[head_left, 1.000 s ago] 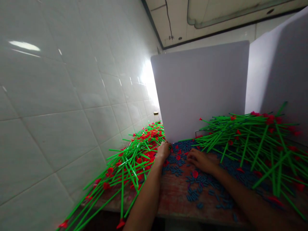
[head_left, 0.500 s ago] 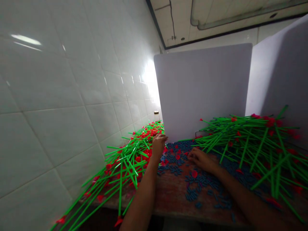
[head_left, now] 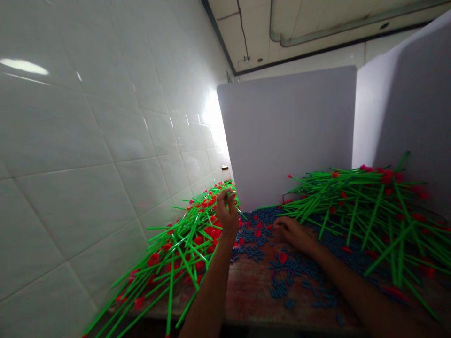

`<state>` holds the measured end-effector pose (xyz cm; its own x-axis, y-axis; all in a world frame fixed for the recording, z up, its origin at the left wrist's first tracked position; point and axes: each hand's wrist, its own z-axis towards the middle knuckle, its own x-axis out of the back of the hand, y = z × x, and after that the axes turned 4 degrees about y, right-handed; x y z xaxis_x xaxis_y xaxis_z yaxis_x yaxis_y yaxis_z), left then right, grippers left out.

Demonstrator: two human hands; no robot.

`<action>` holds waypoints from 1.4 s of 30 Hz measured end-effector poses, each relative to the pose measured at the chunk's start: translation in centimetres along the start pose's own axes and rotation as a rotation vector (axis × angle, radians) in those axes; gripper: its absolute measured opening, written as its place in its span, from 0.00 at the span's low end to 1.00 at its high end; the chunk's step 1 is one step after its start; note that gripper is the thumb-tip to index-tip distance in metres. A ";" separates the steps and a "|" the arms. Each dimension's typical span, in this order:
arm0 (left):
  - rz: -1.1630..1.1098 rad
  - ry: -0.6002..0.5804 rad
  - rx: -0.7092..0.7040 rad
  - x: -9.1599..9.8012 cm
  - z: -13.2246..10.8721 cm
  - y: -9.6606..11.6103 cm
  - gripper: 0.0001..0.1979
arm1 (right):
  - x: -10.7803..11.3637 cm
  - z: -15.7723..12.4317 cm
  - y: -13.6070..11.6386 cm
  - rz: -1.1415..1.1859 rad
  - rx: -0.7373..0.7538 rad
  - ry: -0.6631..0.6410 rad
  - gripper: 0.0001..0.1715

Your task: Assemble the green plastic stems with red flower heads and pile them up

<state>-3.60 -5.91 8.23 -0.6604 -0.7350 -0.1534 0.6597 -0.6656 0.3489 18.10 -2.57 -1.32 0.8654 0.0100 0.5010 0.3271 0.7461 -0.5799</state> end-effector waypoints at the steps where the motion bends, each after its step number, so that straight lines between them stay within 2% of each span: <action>1: 0.026 -0.057 -0.013 -0.3 -0.4 0.5 0.11 | 0.1 0.1 -0.1 0.021 -0.016 0.018 0.11; 6: 0.115 -0.434 -0.139 -2.3 -2.7 2.3 0.13 | 1.1 0.7 -0.6 0.219 -0.144 0.193 0.18; 10: 0.194 -0.745 -0.153 -3.6 -4.6 2.1 0.15 | 2.0 1.5 -0.5 0.542 -0.261 0.310 0.21; 13: 0.259 -0.889 -0.139 -4.0 -5.8 1.7 0.15 | 2.5 1.8 -0.4 0.732 -0.316 0.356 0.23; 17: 0.248 -0.931 -0.161 -4.2 -6.5 1.7 0.14 | 2.7 2.1 -0.3 0.781 -0.354 0.457 0.24; 19: 0.248 -0.948 -0.171 -4.2 -6.6 2.0 0.14 | 2.6 2.1 -0.4 0.800 -0.380 0.468 0.24; 26: 0.198 -0.968 -0.171 -4.0 -6.2 2.8 0.15 | 2.4 1.8 -0.7 0.910 -0.401 0.322 0.22; 35: 0.161 -0.945 -0.158 -4.0 -6.3 2.0 0.15 | 2.2 1.7 -0.2 0.847 -0.401 0.298 0.21; 42: 0.177 -0.978 -0.189 -3.8 -6.1 2.3 0.14 | 2.2 1.5 -0.1 0.783 -0.336 0.283 0.18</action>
<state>2.62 -5.42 4.03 -0.4956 -0.4535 0.7407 0.7670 -0.6287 0.1283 19.39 -1.64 0.85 0.9339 0.2368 -0.2678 -0.3404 0.3601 -0.8686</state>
